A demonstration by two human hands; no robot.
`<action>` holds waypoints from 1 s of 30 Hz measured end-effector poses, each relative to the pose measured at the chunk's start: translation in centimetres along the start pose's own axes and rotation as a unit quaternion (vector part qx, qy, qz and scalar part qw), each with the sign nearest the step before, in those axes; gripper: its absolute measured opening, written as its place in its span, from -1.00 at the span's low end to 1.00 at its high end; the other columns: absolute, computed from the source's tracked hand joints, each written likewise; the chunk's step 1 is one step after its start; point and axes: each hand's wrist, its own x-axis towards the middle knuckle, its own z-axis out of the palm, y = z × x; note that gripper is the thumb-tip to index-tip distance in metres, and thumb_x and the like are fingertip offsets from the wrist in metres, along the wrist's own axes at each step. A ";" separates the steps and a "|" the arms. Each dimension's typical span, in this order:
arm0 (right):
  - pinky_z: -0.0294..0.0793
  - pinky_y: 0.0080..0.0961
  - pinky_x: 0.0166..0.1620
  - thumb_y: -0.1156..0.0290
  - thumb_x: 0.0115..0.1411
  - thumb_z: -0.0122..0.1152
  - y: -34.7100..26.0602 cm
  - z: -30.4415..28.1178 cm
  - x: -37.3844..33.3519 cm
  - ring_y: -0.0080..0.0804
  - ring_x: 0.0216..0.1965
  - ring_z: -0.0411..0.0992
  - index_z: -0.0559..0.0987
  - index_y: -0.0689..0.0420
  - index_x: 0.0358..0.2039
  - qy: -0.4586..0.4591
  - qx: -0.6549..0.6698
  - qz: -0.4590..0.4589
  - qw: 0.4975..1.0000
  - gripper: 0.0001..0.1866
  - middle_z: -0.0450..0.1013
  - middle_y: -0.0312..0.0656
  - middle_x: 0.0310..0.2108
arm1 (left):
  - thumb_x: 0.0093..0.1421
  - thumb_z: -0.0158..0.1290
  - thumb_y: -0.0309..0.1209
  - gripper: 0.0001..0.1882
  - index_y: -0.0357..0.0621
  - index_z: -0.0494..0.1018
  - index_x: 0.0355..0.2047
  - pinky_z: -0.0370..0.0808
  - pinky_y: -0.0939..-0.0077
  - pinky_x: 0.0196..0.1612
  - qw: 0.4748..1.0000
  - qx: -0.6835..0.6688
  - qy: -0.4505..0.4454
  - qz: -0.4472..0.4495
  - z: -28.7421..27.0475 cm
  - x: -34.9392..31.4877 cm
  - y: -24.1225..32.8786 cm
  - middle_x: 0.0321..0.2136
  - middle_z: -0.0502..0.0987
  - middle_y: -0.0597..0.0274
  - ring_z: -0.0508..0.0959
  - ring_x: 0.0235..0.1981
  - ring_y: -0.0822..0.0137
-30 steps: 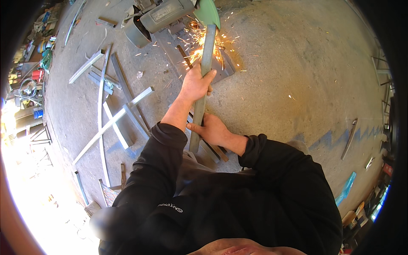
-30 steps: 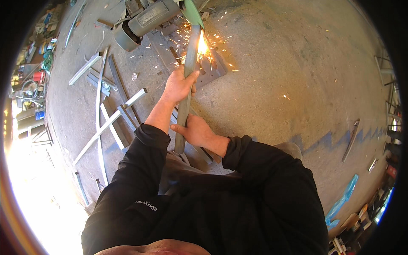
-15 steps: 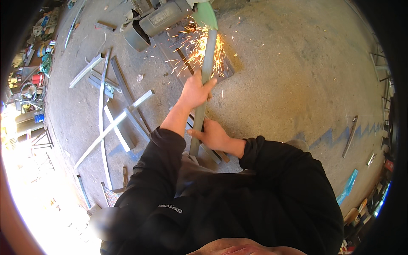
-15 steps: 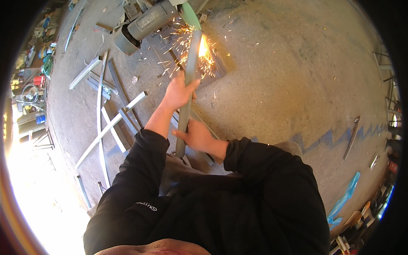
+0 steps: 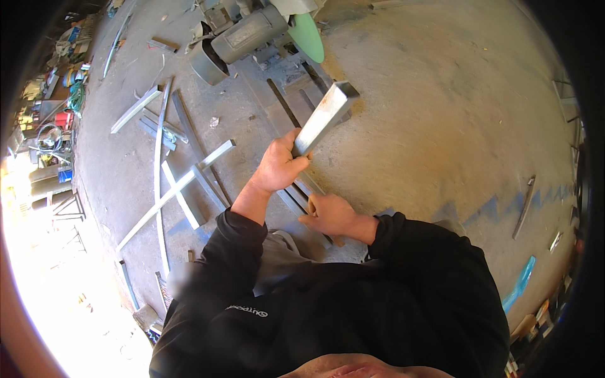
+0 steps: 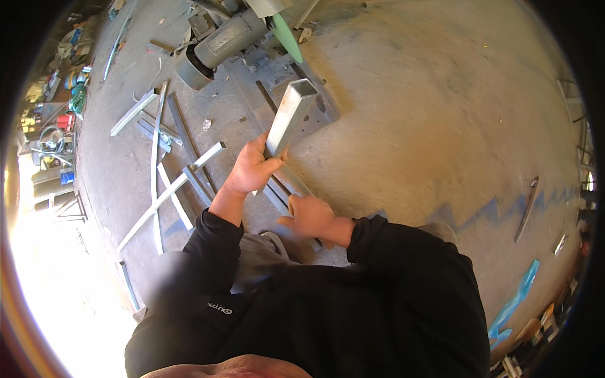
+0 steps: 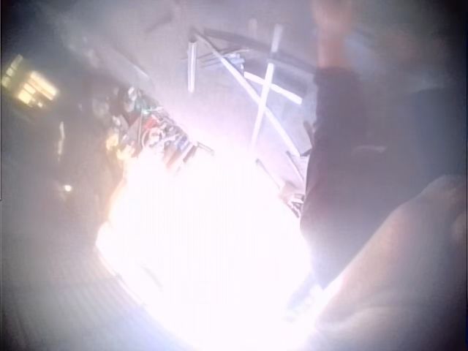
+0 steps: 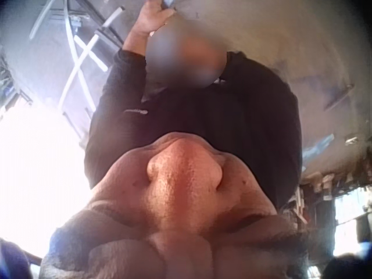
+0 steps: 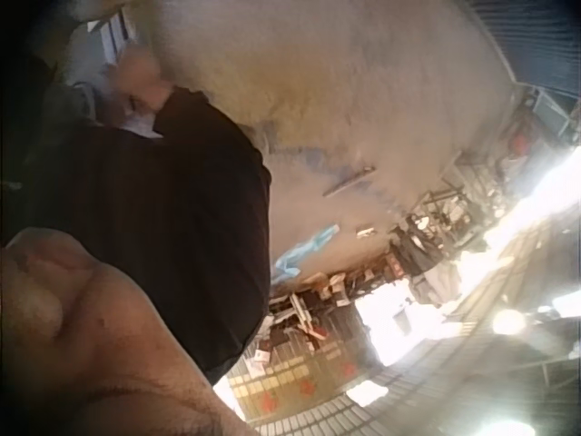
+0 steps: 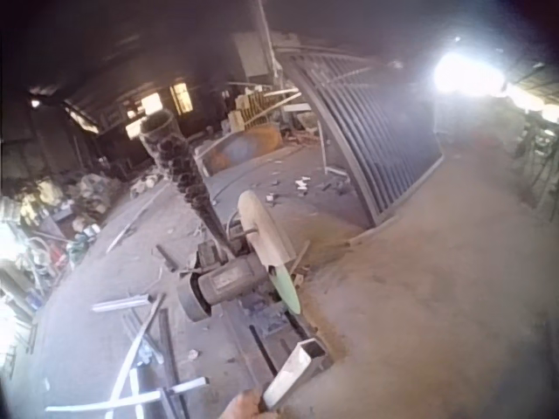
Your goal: The person selects square metal tubes from a pile, carries them to a chop saw, and cuts them into shorter pieces. The person handles the tubes by hand and operates the saw to produce multiple cut sections.
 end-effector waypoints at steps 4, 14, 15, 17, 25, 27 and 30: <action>0.60 0.04 -0.20 -0.09 0.19 0.43 0.0 -1.2 0.8 0.13 -0.28 0.64 0.56 0.20 -0.21 0.052 -0.017 -0.006 0.998 -0.45 0.63 0.09 -0.34 | 0.11 0.12 -0.50 -0.63 -0.30 0.55 -0.04 0.52 0.40 -0.13 0.991 -0.129 -0.021 0.003 0.1 -0.1 -0.6 -0.34 0.61 0.27 0.56 -0.27 0.41; 0.64 0.06 -0.13 -0.11 0.19 0.44 0.6 -2.1 1.7 0.21 -0.20 0.66 0.50 0.25 -0.01 0.070 -0.027 -0.016 0.997 -0.32 0.63 0.18 -0.27 | 0.09 0.10 -0.53 -0.67 -0.28 0.53 -0.09 0.50 0.39 -0.09 0.980 -0.179 -0.086 0.021 0.2 -0.1 0.2 -0.30 0.58 0.28 0.52 -0.24 0.41; 0.64 0.06 -0.13 -0.11 0.19 0.44 0.5 -2.2 1.7 0.21 -0.20 0.66 0.50 0.25 0.00 0.072 -0.025 -0.021 0.997 -0.32 0.63 0.19 -0.27 | 0.10 0.11 -0.53 -0.67 -0.28 0.54 -0.09 0.50 0.39 -0.09 0.979 -0.181 -0.087 0.023 0.3 -0.1 0.2 -0.30 0.58 0.28 0.53 -0.24 0.41; 0.63 0.07 -0.12 -0.11 0.19 0.44 0.4 -2.5 1.7 0.22 -0.19 0.65 0.49 0.26 0.00 0.066 -0.026 -0.026 0.997 -0.31 0.63 0.19 -0.27 | 0.10 0.11 -0.53 -0.66 -0.28 0.54 -0.08 0.51 0.39 -0.08 0.981 -0.178 -0.071 0.019 0.2 0.0 0.0 -0.29 0.58 0.28 0.53 -0.23 0.42; 0.61 0.10 -0.10 -0.07 0.23 0.42 -1.1 -4.1 -0.1 0.24 -0.17 0.63 0.53 0.29 -0.04 -0.046 -0.141 -0.042 0.988 -0.36 0.63 0.20 -0.25 | 0.18 0.13 -0.40 -0.49 -0.03 0.58 0.18 0.59 0.13 0.11 0.913 0.302 0.207 -0.182 -6.2 4.1 -2.4 -0.06 0.72 -0.08 0.70 0.02 -0.05; 0.62 0.09 -0.10 -0.07 0.23 0.42 -1.2 -4.4 -0.5 0.24 -0.16 0.63 0.54 0.28 -0.04 -0.058 -0.152 -0.083 0.983 -0.38 0.63 0.19 -0.24 | 0.19 0.12 -0.37 -0.49 0.02 0.58 0.19 0.58 0.05 0.16 0.862 0.404 0.214 -0.218 -7.9 6.0 -2.7 -0.01 0.70 -0.14 0.67 0.09 -0.15; 0.62 0.08 -0.09 -0.06 0.23 0.41 -1.0 -4.5 -0.9 0.23 -0.15 0.63 0.55 0.29 -0.05 -0.071 -0.136 -0.106 0.983 -0.39 0.62 0.19 -0.24 | 0.19 0.11 -0.34 -0.49 0.03 0.58 0.18 0.58 0.03 0.19 0.842 0.453 0.187 -0.226 -9.6 9.3 -2.4 0.02 0.69 -0.12 0.66 0.11 -0.13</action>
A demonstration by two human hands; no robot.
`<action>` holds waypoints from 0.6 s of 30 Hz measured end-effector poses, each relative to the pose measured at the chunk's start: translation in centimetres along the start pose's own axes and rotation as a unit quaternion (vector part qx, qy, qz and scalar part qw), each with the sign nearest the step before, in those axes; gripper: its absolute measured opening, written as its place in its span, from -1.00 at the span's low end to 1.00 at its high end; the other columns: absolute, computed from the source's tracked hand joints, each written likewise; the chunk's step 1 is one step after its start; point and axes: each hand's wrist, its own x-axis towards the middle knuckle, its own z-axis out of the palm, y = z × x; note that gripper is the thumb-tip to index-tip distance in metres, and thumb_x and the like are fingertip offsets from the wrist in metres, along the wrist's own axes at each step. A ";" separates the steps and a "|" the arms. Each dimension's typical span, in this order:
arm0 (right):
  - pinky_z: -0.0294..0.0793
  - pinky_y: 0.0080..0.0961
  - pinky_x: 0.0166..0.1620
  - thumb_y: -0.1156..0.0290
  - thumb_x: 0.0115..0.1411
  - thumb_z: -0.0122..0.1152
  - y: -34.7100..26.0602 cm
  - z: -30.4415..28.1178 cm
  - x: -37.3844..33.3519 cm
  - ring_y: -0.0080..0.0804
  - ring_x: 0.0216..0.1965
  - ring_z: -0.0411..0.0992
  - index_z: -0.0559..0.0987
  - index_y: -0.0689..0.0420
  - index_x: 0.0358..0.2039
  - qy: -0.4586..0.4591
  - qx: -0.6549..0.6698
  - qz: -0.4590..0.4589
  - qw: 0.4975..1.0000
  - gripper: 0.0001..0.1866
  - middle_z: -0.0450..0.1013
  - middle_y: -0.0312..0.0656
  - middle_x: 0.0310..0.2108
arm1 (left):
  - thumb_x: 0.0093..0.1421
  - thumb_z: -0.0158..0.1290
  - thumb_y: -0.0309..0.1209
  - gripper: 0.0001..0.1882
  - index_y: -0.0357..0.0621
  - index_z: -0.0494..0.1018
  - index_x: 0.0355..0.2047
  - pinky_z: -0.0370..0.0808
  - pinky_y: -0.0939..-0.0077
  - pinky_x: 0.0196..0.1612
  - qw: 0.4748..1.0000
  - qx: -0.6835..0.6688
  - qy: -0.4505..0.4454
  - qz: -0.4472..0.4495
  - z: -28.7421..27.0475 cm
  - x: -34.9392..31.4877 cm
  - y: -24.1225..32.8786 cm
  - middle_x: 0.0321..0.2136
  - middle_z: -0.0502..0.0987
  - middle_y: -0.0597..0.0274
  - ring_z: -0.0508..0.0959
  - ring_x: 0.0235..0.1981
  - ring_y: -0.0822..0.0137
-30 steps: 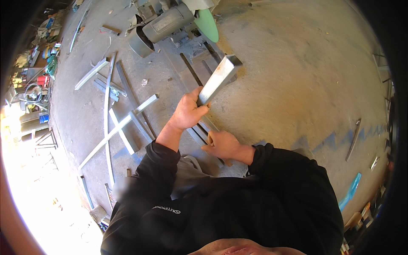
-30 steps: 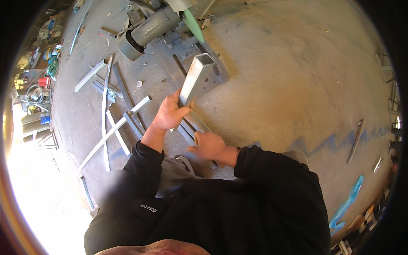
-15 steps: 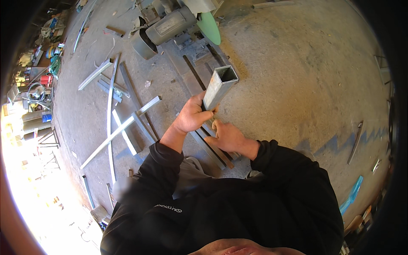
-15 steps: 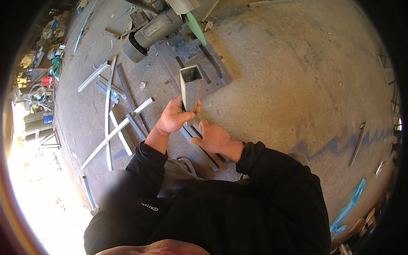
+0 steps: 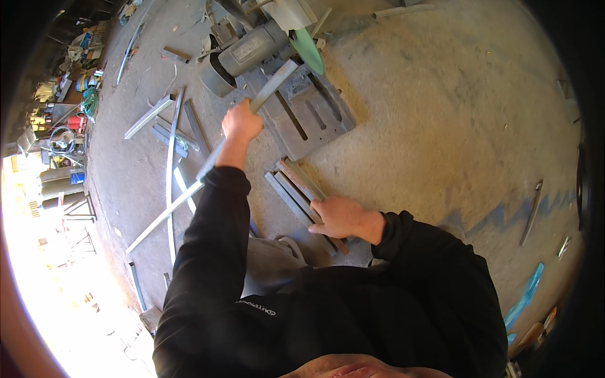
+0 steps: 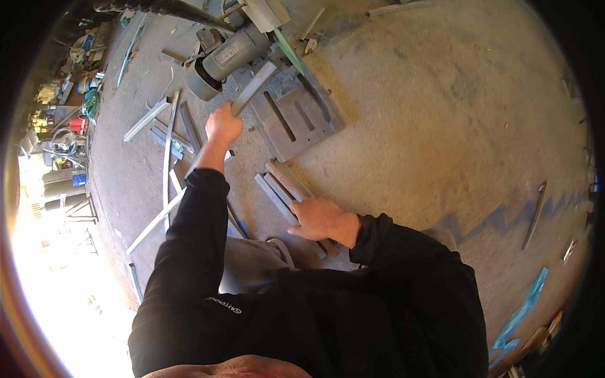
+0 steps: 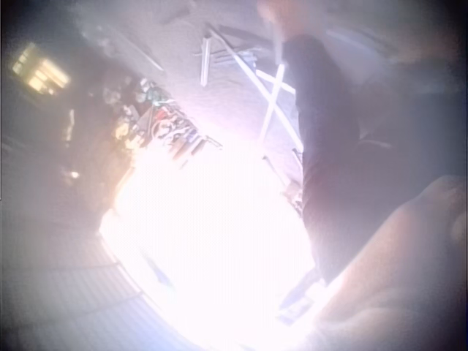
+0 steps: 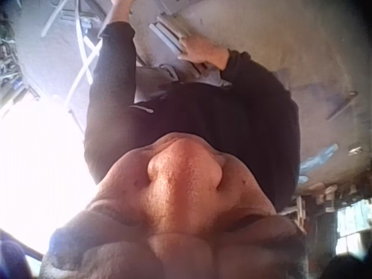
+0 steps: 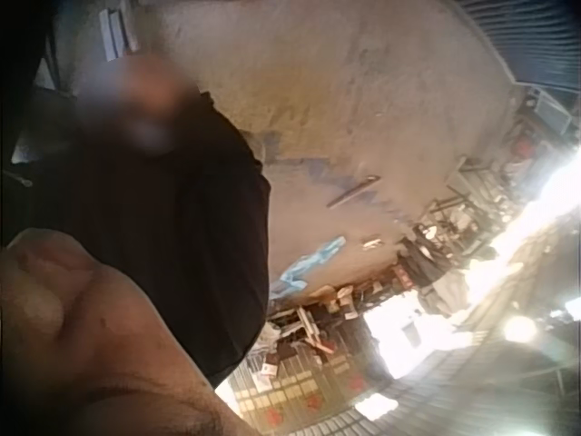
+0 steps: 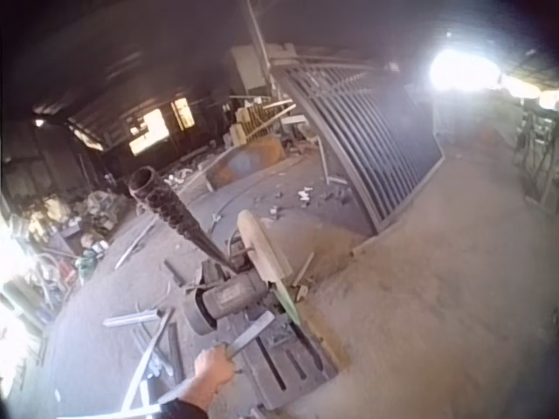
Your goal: The person selects square metal tubes from a pile, carries them to a chop saw, and cuts them into shorter pieces. The person handles the tubes by hand and operates the saw to produce multiple cut sections.
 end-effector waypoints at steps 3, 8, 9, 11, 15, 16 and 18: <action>0.62 0.07 -0.08 -0.05 0.24 0.40 0.1 -0.3 -0.2 0.22 -0.15 0.63 0.55 0.30 -0.03 -0.007 0.001 -0.009 1.000 -0.39 0.62 0.18 -0.24 | 0.19 0.09 -0.33 -0.50 0.03 0.58 0.17 0.58 0.05 0.18 0.999 0.031 -0.026 0.009 -0.7 1.9 1.6 0.06 0.68 -0.10 0.65 0.14 -0.10; 0.63 0.07 -0.07 -0.03 0.25 0.40 -0.1 -1.2 -1.0 0.21 -0.14 0.64 0.54 0.30 -0.01 -0.010 -0.012 -0.002 1.000 -0.38 0.63 0.17 -0.24 | 0.22 0.08 -0.32 -0.52 0.05 0.59 0.16 0.58 0.07 0.20 0.999 0.040 -0.035 0.005 -1.0 2.9 3.7 0.09 0.67 -0.08 0.63 0.18 -0.08; 0.63 0.07 -0.07 -0.03 0.25 0.41 0.0 -1.4 -1.2 0.20 -0.14 0.64 0.54 0.30 -0.01 -0.009 -0.011 -0.001 1.000 -0.38 0.63 0.17 -0.24 | 0.22 0.08 -0.32 -0.52 0.06 0.59 0.16 0.58 0.08 0.20 0.998 0.045 -0.040 0.008 -0.9 3.0 4.0 0.10 0.67 -0.07 0.63 0.18 -0.07; 0.63 0.07 -0.06 -0.03 0.24 0.41 0.0 -1.6 -1.4 0.20 -0.13 0.64 0.54 0.30 -0.01 -0.008 -0.009 0.004 1.000 -0.38 0.64 0.16 -0.24 | 0.21 0.08 -0.33 -0.51 0.11 0.59 0.17 0.57 0.05 0.19 0.998 0.046 -0.037 0.009 -0.7 3.2 4.2 0.08 0.67 -0.05 0.63 0.17 -0.08; 0.63 0.06 -0.07 -0.02 0.23 0.43 0.1 -1.7 -1.6 0.20 -0.13 0.64 0.54 0.30 -0.01 -0.004 -0.015 0.005 1.000 -0.38 0.64 0.16 -0.24 | 0.20 0.08 -0.33 -0.51 0.14 0.60 0.17 0.58 0.04 0.18 0.998 0.055 -0.039 0.012 -0.6 3.3 4.2 0.08 0.68 -0.02 0.64 0.15 -0.08; 0.63 0.07 -0.07 -0.01 0.23 0.43 0.2 -1.7 -1.6 0.20 -0.13 0.64 0.53 0.30 -0.01 -0.006 -0.020 0.008 1.000 -0.38 0.64 0.16 -0.24 | 0.20 0.08 -0.33 -0.51 0.14 0.60 0.16 0.58 0.04 0.18 0.998 0.056 -0.036 0.014 -0.6 3.3 4.2 0.08 0.68 -0.02 0.64 0.15 -0.08; 0.63 0.06 -0.06 -0.01 0.23 0.43 0.3 -1.7 -1.7 0.20 -0.13 0.64 0.53 0.30 -0.01 -0.007 -0.016 0.002 1.000 -0.38 0.64 0.16 -0.24 | 0.20 0.07 -0.33 -0.52 0.14 0.61 0.15 0.58 0.03 0.18 0.998 0.057 -0.036 0.018 -0.5 3.3 4.2 0.08 0.68 -0.02 0.64 0.15 -0.08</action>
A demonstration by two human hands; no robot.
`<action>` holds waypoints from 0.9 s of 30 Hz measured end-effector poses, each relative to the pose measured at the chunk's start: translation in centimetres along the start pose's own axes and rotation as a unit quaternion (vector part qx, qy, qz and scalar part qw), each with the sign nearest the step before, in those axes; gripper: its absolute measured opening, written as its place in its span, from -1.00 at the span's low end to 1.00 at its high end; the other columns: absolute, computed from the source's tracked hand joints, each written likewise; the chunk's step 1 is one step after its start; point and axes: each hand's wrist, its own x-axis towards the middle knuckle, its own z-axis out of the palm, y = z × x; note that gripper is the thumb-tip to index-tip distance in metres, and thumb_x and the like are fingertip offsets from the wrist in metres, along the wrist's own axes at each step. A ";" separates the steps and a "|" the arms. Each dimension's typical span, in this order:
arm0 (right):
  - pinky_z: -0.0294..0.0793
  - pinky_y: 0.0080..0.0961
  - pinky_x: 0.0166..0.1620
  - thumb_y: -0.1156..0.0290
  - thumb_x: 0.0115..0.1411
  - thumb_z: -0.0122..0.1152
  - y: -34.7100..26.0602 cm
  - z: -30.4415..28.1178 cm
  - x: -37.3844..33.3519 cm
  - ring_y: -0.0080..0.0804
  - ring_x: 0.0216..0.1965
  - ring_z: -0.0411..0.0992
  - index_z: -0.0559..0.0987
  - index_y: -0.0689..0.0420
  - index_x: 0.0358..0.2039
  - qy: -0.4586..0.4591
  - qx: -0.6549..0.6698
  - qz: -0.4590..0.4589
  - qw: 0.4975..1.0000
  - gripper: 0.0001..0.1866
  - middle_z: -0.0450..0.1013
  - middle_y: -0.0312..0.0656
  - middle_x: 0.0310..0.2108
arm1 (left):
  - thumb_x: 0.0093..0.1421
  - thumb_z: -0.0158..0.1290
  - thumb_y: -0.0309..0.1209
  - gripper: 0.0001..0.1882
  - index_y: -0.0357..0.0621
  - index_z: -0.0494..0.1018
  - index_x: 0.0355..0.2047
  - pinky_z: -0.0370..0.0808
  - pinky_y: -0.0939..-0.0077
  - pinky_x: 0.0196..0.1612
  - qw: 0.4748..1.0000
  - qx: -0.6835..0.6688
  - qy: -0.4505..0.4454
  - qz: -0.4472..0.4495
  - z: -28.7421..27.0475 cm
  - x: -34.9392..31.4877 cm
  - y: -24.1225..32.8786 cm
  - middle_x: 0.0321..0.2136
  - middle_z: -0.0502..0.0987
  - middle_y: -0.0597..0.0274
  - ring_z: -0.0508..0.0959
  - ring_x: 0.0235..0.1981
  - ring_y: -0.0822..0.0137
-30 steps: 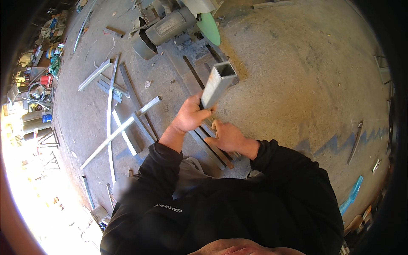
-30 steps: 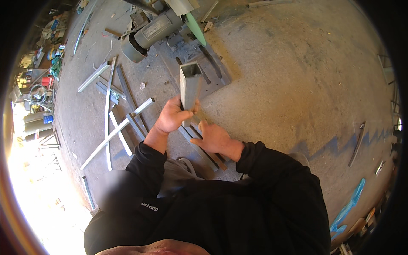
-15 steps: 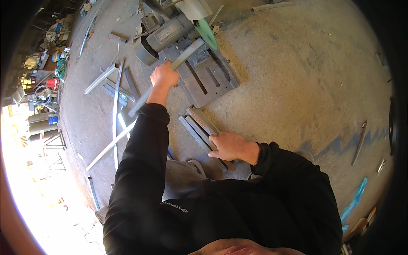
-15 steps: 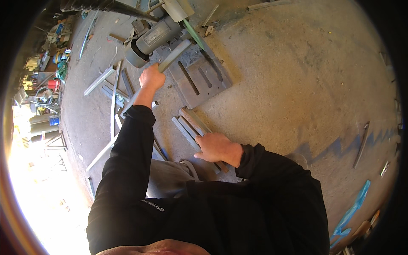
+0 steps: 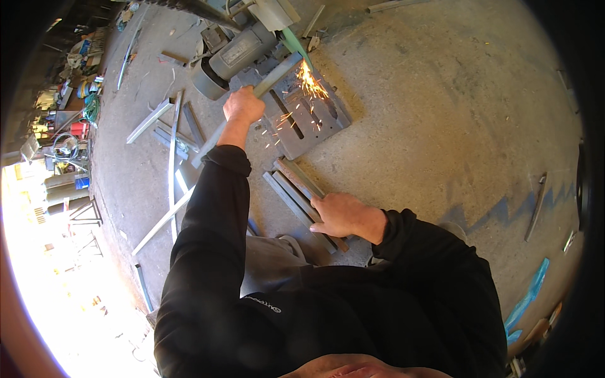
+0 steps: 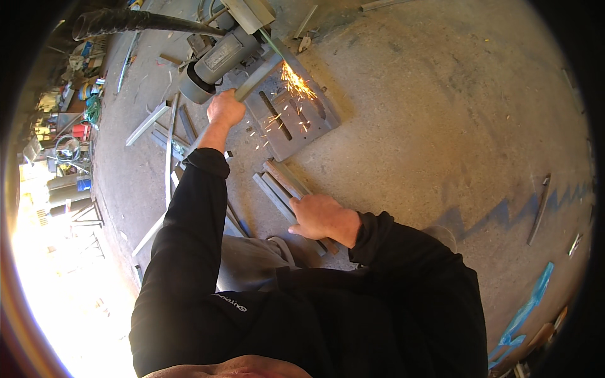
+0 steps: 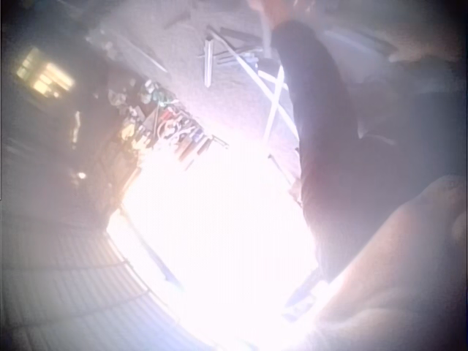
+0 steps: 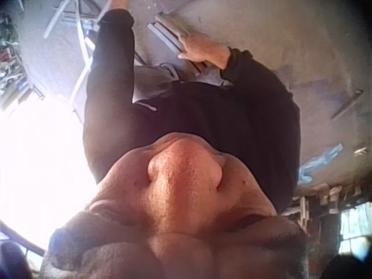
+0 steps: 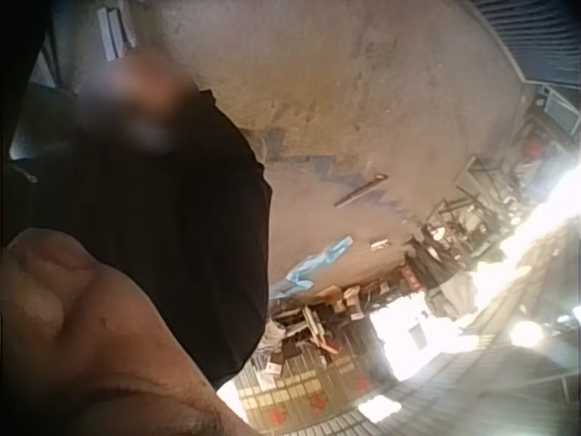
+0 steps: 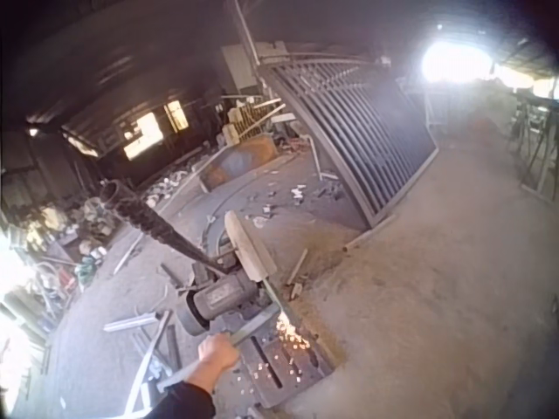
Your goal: The person selects square metal tubes from a pile, carries them to a chop saw, and cuts them into shorter pieces. The person handles the tubes by hand and operates the saw to produce multiple cut sections.
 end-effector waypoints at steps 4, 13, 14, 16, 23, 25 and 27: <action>0.63 0.05 -0.06 -0.01 0.22 0.44 0.1 0.0 -0.1 0.20 -0.12 0.64 0.54 0.30 -0.02 -0.007 0.006 0.005 1.000 -0.39 0.64 0.16 -0.24 | 0.20 0.07 -0.34 -0.52 0.15 0.61 0.15 0.57 0.03 0.18 1.000 0.001 -0.002 0.000 0.5 0.0 0.0 0.08 0.68 -0.03 0.64 0.15 -0.09; 0.64 0.05 -0.07 -0.01 0.22 0.44 0.3 0.5 -0.3 0.20 -0.14 0.64 0.54 0.30 -0.03 0.007 -0.005 0.004 1.000 -0.39 0.64 0.17 -0.24 | 0.20 0.07 -0.34 -0.52 0.15 0.61 0.15 0.56 0.05 0.21 1.000 -0.014 -0.003 -0.002 0.8 -0.5 0.2 0.09 0.67 -0.02 0.63 0.17 -0.08; 0.64 0.05 -0.07 -0.02 0.21 0.44 0.4 0.5 -0.4 0.20 -0.14 0.64 0.54 0.31 -0.04 0.010 -0.003 -0.001 1.000 -0.39 0.64 0.17 -0.25 | 0.21 0.07 -0.34 -0.51 0.13 0.59 0.17 0.56 0.07 0.22 1.000 -0.013 -0.011 -0.005 0.7 -0.6 0.3 0.11 0.66 -0.02 0.62 0.19 -0.07; 0.64 0.05 -0.07 -0.02 0.21 0.45 0.4 0.5 -0.4 0.21 -0.15 0.64 0.54 0.31 -0.04 0.012 -0.003 0.000 1.000 -0.38 0.64 0.17 -0.25 | 0.21 0.08 -0.35 -0.50 0.10 0.58 0.18 0.56 0.09 0.23 1.000 -0.011 -0.019 -0.006 0.7 -0.7 0.4 0.12 0.66 -0.02 0.62 0.20 -0.06; 0.64 0.06 -0.09 -0.02 0.21 0.44 0.4 0.7 -0.5 0.21 -0.16 0.64 0.55 0.30 -0.04 0.015 -0.007 -0.007 1.000 -0.39 0.64 0.16 -0.26 | 0.20 0.09 -0.34 -0.52 0.10 0.59 0.16 0.56 0.08 0.23 1.000 -0.015 -0.018 -0.010 0.8 -1.2 0.5 0.11 0.66 -0.02 0.62 0.19 -0.07; 0.64 0.07 -0.09 -0.02 0.21 0.44 0.3 0.7 -0.5 0.21 -0.16 0.64 0.55 0.30 -0.04 0.014 -0.008 -0.005 1.000 -0.39 0.64 0.15 -0.26 | 0.20 0.09 -0.34 -0.52 0.10 0.59 0.16 0.56 0.08 0.24 1.000 -0.021 -0.017 -0.011 0.9 -1.2 0.5 0.11 0.66 -0.02 0.62 0.19 -0.08; 0.64 0.07 -0.09 -0.02 0.21 0.44 0.3 0.8 -0.5 0.21 -0.16 0.64 0.55 0.30 -0.04 0.015 -0.008 -0.010 1.000 -0.39 0.64 0.15 -0.26 | 0.19 0.09 -0.34 -0.52 0.10 0.59 0.15 0.55 0.08 0.24 0.999 -0.031 -0.016 -0.012 1.0 -1.3 0.5 0.11 0.66 -0.02 0.62 0.19 -0.08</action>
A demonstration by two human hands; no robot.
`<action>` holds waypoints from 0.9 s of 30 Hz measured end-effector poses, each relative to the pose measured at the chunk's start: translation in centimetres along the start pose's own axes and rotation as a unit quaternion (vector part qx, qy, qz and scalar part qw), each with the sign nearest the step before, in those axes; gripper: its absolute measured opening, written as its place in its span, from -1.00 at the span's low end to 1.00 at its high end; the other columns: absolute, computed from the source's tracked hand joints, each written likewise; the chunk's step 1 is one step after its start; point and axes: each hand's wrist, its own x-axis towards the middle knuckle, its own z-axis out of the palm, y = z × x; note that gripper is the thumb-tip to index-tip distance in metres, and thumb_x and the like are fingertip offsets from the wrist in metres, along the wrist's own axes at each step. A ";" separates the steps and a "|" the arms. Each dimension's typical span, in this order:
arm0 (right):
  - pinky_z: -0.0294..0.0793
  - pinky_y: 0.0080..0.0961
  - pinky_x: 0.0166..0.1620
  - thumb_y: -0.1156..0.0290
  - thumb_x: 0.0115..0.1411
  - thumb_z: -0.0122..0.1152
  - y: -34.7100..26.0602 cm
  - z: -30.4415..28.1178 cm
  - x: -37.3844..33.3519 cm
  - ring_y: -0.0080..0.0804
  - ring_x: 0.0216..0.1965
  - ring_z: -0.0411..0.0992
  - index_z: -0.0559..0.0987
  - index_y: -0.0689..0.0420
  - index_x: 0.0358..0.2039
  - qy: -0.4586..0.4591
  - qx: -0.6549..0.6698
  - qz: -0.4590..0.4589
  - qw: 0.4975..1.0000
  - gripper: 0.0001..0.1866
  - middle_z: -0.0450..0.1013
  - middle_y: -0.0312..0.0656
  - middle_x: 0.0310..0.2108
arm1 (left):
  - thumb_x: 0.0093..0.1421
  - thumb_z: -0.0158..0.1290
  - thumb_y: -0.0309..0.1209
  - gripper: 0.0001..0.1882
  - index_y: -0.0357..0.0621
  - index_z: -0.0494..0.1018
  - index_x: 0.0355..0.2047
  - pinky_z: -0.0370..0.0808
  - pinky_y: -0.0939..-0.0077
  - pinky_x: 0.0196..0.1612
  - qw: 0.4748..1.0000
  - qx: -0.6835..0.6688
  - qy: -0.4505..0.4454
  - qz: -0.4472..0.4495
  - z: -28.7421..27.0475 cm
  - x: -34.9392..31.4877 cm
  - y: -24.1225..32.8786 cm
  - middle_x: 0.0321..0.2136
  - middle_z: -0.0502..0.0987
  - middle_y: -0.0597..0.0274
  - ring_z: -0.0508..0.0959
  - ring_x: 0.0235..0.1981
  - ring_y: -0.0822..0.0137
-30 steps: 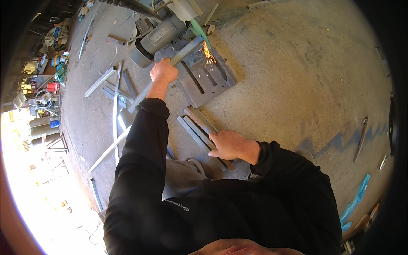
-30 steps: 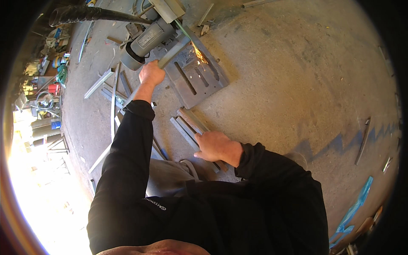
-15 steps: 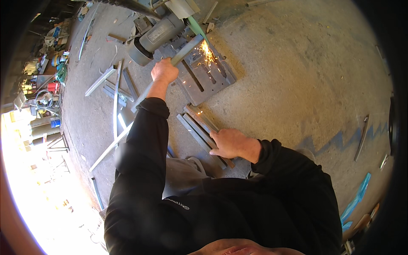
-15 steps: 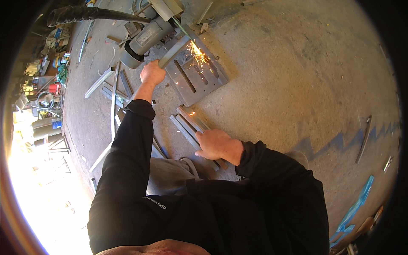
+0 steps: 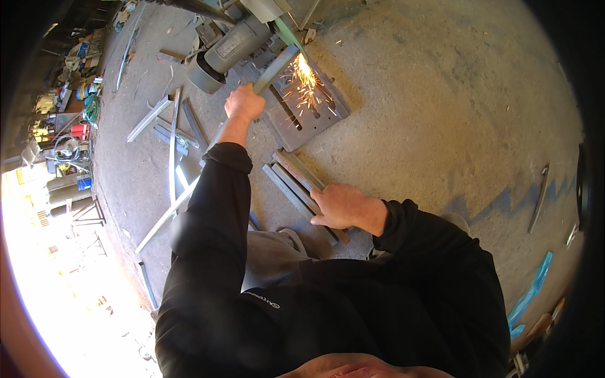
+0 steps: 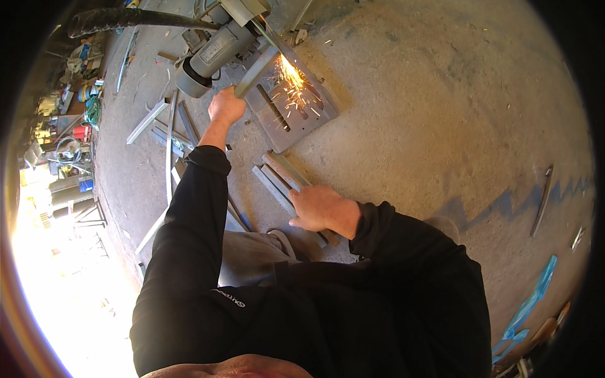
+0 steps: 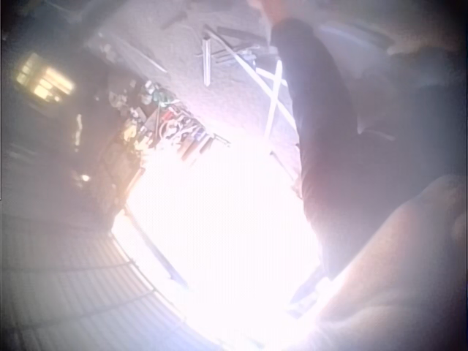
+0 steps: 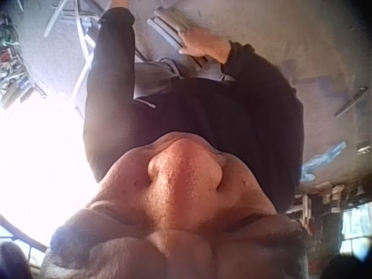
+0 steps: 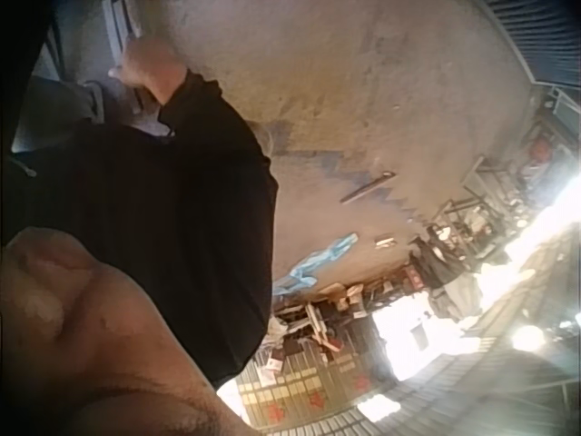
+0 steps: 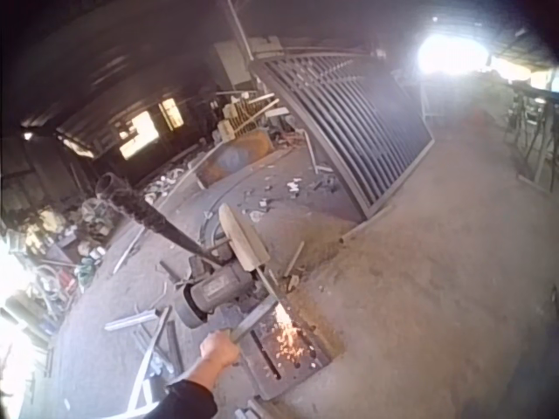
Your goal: The person selects square metal tubes from a pile, carries them to a chop saw, and cuts them into shorter pieces. The person handles the tubes by hand and operates the saw to produce multiple cut sections.
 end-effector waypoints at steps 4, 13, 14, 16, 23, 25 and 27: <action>0.64 0.06 -0.08 -0.02 0.20 0.45 0.0 0.0 0.0 0.21 -0.16 0.64 0.55 0.30 -0.05 0.003 -0.004 -0.003 1.000 -0.38 0.64 0.16 -0.26 | 0.18 0.09 -0.35 -0.52 0.10 0.60 0.15 0.55 0.08 0.24 1.000 0.010 0.002 0.001 0.2 -0.1 0.0 0.10 0.67 -0.02 0.62 0.19 -0.08; 0.65 0.03 -0.05 -0.02 0.20 0.45 -0.1 0.3 0.3 0.22 -0.14 0.64 0.56 0.32 -0.04 0.000 -0.005 -0.010 1.000 -0.38 0.64 0.17 -0.24 | 0.15 0.08 -0.36 -0.47 0.09 0.60 0.17 0.57 0.02 0.19 0.999 -0.021 0.010 0.041 1.5 -0.4 -0.8 0.04 0.68 -0.10 0.64 0.14 -0.13; 0.64 0.04 -0.06 -0.03 0.21 0.44 -0.1 0.4 0.3 0.22 -0.15 0.63 0.55 0.32 -0.03 0.000 -0.003 -0.016 1.000 -0.38 0.64 0.17 -0.25 | 0.14 0.09 -0.37 -0.45 0.07 0.59 0.19 0.57 0.04 0.20 0.998 -0.028 0.010 0.059 1.7 -0.5 -1.1 0.05 0.68 -0.10 0.64 0.14 -0.12; 0.62 0.05 -0.08 -0.03 0.24 0.42 -0.2 0.6 0.2 0.23 -0.18 0.62 0.53 0.31 -0.01 -0.002 0.006 -0.013 1.000 -0.38 0.63 0.18 -0.26 | 0.12 0.12 -0.37 -0.44 0.03 0.59 0.19 0.57 0.05 0.17 0.994 -0.054 0.013 0.099 1.9 -1.0 -2.1 0.01 0.69 -0.11 0.65 0.11 -0.13; 0.61 0.06 -0.04 -0.05 0.23 0.41 -0.1 0.5 0.0 0.20 -0.10 0.62 0.57 0.28 -0.02 -0.041 0.007 -0.011 0.999 -0.39 0.64 0.16 -0.21 | 0.09 0.20 -0.45 -0.61 -0.18 0.64 -0.03 0.59 0.17 -0.09 0.934 -0.255 0.036 0.247 0.8 -4.6 -5.1 -0.30 0.69 -0.10 0.68 -0.25 -0.01; 0.61 0.06 -0.01 -0.04 0.22 0.41 0.0 0.3 0.0 0.19 -0.07 0.61 0.60 0.28 -0.06 -0.050 0.002 0.005 0.999 -0.41 0.64 0.13 -0.15 | 0.09 0.19 -0.49 -0.66 -0.22 0.63 -0.09 0.57 0.26 -0.15 0.912 -0.305 0.033 0.272 0.2 -5.7 -5.1 -0.38 0.66 0.00 0.64 -0.33 0.18; 0.61 0.06 -0.01 -0.05 0.22 0.40 0.0 0.2 0.0 0.20 -0.07 0.61 0.60 0.29 -0.05 -0.051 0.006 0.006 0.999 -0.40 0.64 0.14 -0.16 | 0.08 0.16 -0.54 -0.70 -0.25 0.63 -0.13 0.54 0.36 -0.20 0.886 -0.365 0.025 0.285 0.0 -6.9 -4.9 -0.44 0.61 0.10 0.57 -0.36 0.37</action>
